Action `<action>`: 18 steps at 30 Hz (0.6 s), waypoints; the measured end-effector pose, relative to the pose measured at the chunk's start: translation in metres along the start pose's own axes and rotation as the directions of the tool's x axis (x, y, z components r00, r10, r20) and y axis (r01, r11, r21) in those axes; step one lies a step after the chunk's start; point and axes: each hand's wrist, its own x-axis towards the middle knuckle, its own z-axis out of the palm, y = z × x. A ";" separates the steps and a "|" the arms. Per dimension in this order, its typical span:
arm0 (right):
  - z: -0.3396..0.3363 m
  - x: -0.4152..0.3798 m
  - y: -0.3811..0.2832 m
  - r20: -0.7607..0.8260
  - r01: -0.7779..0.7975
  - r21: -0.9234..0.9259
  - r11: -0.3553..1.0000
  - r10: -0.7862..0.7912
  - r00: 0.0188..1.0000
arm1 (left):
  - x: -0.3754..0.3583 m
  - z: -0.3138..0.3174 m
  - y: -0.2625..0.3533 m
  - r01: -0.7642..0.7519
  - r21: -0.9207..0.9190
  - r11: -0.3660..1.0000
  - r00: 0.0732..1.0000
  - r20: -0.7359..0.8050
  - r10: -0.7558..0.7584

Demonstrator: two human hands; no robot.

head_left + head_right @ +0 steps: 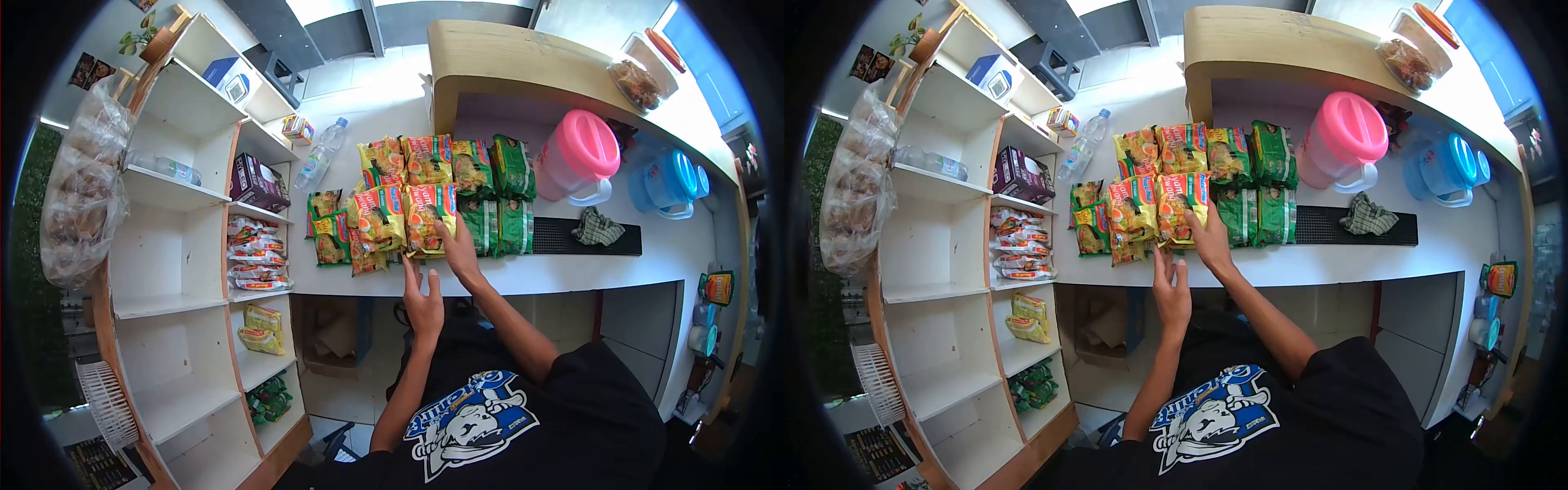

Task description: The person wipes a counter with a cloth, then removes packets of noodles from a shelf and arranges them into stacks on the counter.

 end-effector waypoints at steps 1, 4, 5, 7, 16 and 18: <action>0.000 0.001 0.000 0.021 0.026 -0.033 0.999 -0.026 0.999 | 0.001 0.002 -0.010 0.053 -0.089 0.995 0.999 0.002 -0.053; 0.003 -0.003 0.003 -0.015 0.150 -0.477 0.866 -0.179 0.984 | 0.011 0.001 -0.025 0.159 -0.294 0.943 0.987 0.034 -0.156; 0.004 -0.005 0.005 -0.021 0.175 -0.655 0.735 -0.249 0.968 | 0.013 0.000 -0.029 0.185 -0.350 0.918 0.982 0.048 -0.180; 0.005 -0.004 0.004 0.000 0.204 -0.594 0.778 -0.253 0.968 | 0.015 0.000 -0.024 0.193 -0.396 0.898 0.981 0.077 -0.177; 0.011 0.012 0.019 0.015 0.302 -0.551 0.778 -0.353 0.935 | 0.020 0.008 -0.011 0.163 -0.410 0.897 0.987 0.066 -0.150; 0.013 0.017 0.018 0.008 0.292 -0.548 0.784 -0.345 0.939 | 0.025 0.009 -0.014 0.165 -0.415 0.895 0.986 0.075 -0.146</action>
